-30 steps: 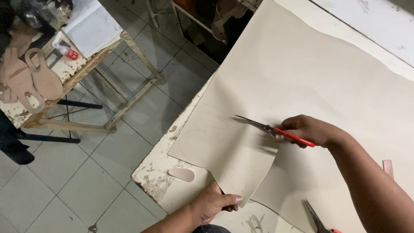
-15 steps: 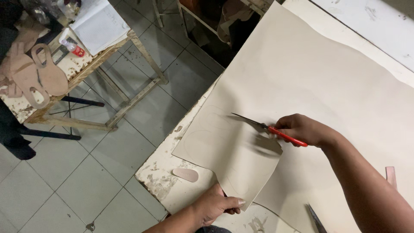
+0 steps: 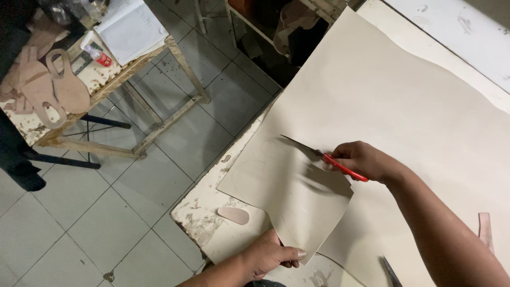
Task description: The person traces a shoe-shaped pattern onto a large sheet of beige material using a pencil, then cuts out the traced shapes with scissors. The person also cuts a smaller piece from the same sheet and places it aside.
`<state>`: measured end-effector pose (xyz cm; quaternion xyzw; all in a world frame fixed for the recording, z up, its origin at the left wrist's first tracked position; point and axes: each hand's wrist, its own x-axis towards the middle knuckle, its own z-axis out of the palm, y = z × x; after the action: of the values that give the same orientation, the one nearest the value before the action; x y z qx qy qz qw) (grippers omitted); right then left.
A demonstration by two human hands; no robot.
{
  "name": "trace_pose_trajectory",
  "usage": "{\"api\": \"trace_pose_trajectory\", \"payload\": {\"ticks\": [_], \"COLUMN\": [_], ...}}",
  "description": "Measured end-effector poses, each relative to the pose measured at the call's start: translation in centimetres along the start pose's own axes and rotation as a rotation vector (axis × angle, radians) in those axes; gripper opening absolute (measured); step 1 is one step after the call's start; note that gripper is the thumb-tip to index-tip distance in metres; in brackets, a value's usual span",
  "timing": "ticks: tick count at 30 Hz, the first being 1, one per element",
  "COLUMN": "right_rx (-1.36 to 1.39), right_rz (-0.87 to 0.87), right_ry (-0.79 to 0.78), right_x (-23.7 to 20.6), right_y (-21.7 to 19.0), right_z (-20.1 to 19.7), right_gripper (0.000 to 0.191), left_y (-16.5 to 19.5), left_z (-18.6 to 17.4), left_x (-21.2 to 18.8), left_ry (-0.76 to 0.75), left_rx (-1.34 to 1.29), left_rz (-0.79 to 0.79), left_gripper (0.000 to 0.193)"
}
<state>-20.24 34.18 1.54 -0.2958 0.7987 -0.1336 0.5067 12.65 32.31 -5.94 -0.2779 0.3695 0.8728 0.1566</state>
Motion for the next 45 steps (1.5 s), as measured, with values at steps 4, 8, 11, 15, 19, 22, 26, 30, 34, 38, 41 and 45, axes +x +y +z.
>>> {"api": "trace_pose_trajectory", "payload": {"ticks": [4, 8, 11, 15, 19, 22, 26, 30, 34, 38, 41, 45], "right_rx": [-0.03, -0.009, 0.114, 0.025, -0.056, 0.033, 0.154, 0.023, 0.019, 0.088, 0.071, 0.042], "right_rz": [0.008, -0.072, -0.174, -0.102, -0.082, -0.115, -0.333, -0.208, -0.137, -0.035, 0.105, 0.323], "right_ry": [0.003, -0.019, -0.042, 0.01, 0.02, -0.035, -0.104, -0.057, 0.098, 0.538, 0.752, 0.792], "right_x": [-0.1, 1.4, 2.0, 1.5, 1.9, 3.6, 6.3, 5.5, 1.7, -4.9, -9.1, -13.0], "right_y": [0.0, -0.3, -0.9, -1.6, -2.1, -2.0, -2.8, -4.3, -5.1, -0.4, 4.8, 10.2], "right_z": [-0.6, -0.1, 0.5, 0.4, 0.4, 0.9, 1.9, 1.4, 1.9, 5.8, 9.9, 17.3], "right_gripper": [0.042, 0.039, 0.039, 0.043, 0.046, 0.048, 0.048, 0.047, 0.051, 0.046, 0.042, 0.046], "left_y": [-0.3, 0.0, 0.7, 1.3, 0.7, -0.2, -1.2, -1.0, -0.2, 1.2, 3.4, 7.3], "left_z": [-0.1, 0.1, 0.2, 0.3, -0.1, -0.5, -1.3, -1.7, -0.6, 0.8, 1.7, 3.2], "left_x": [0.3, 0.4, 0.2, -0.1, 0.2, 1.0, 1.8, 1.9, 1.4, 0.2, -0.5, -1.5], "left_ry": [-0.012, -0.011, -0.013, 0.029, 0.024, 0.007, -0.069, -0.072, 0.052, 0.081, 0.156, 0.172], "left_rx": [0.022, 0.022, 0.03, 0.043, 0.045, 0.046, 0.049, 0.084, 0.051, 0.122, 0.328, 0.453], "left_rz": [0.013, 0.013, -0.022, -0.066, -0.035, -0.019, 0.049, 0.096, 0.03, 0.074, 0.253, 0.383], "left_gripper": [0.02, 0.022, 0.024, 0.028, 0.028, 0.028, 0.029, 0.027, 0.026, 0.027, 0.036, 0.038]}}
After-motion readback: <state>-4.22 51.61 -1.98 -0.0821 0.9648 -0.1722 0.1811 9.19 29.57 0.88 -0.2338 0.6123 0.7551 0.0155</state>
